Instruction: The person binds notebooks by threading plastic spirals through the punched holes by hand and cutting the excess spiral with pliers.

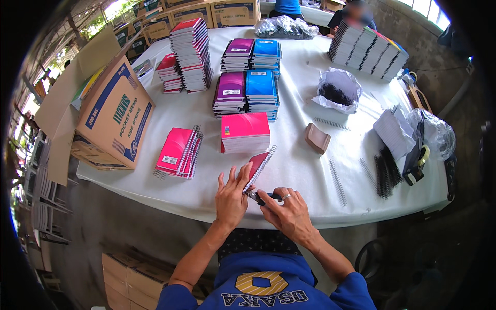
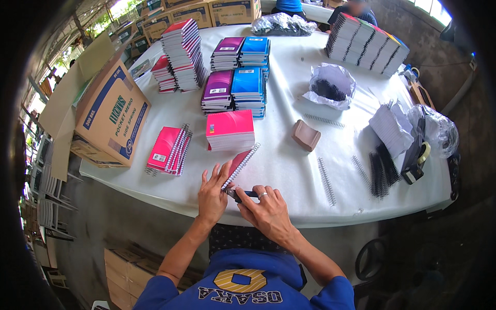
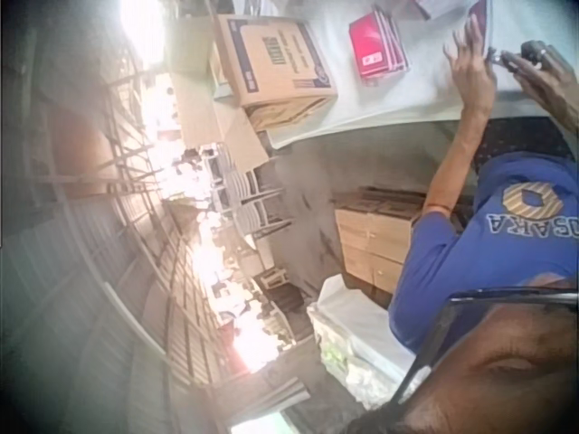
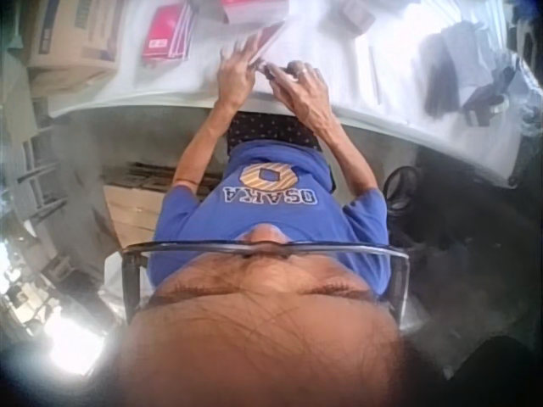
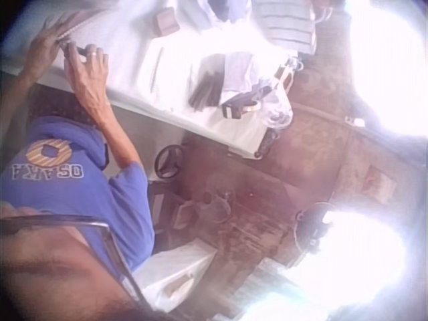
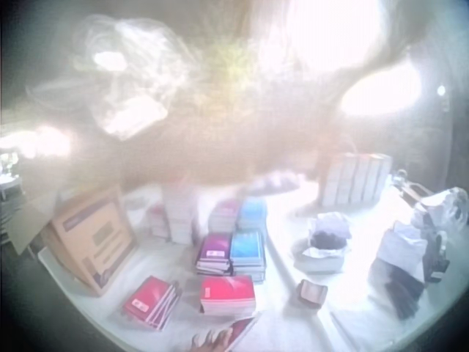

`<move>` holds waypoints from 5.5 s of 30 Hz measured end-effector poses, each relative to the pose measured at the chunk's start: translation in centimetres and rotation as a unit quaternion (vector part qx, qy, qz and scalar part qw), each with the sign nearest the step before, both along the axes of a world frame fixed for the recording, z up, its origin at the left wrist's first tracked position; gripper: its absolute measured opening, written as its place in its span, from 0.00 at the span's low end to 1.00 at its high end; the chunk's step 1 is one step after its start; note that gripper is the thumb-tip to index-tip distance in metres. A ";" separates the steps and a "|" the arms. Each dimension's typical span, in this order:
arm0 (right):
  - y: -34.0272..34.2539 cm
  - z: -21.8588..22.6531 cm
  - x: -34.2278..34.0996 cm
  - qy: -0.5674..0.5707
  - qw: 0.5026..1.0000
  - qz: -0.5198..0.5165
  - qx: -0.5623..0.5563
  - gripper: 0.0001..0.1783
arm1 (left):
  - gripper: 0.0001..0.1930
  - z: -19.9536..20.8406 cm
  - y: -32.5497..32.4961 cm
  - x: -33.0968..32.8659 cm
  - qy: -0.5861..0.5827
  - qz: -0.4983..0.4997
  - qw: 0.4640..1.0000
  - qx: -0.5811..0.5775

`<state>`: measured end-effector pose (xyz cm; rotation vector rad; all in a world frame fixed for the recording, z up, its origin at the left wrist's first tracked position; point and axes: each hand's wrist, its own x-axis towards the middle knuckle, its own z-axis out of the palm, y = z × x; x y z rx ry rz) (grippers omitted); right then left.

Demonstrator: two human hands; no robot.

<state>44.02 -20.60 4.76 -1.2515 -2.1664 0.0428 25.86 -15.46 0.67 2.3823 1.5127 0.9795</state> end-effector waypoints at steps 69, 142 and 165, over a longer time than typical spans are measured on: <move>20.3 -0.2 1.3 0.408 0.873 -0.155 -0.219 0.16 | 0.44 5.0 9.8 -7.6 -0.172 0.039 0.983 -0.058; 16.5 -0.4 18.3 -0.009 0.940 -0.123 -0.317 0.31 | 0.37 4.6 2.2 2.4 0.212 -0.243 0.945 -0.052; 12.5 0.0 10.0 0.243 0.789 0.354 -0.440 0.31 | 0.45 3.3 3.6 0.2 0.192 -0.136 0.972 0.014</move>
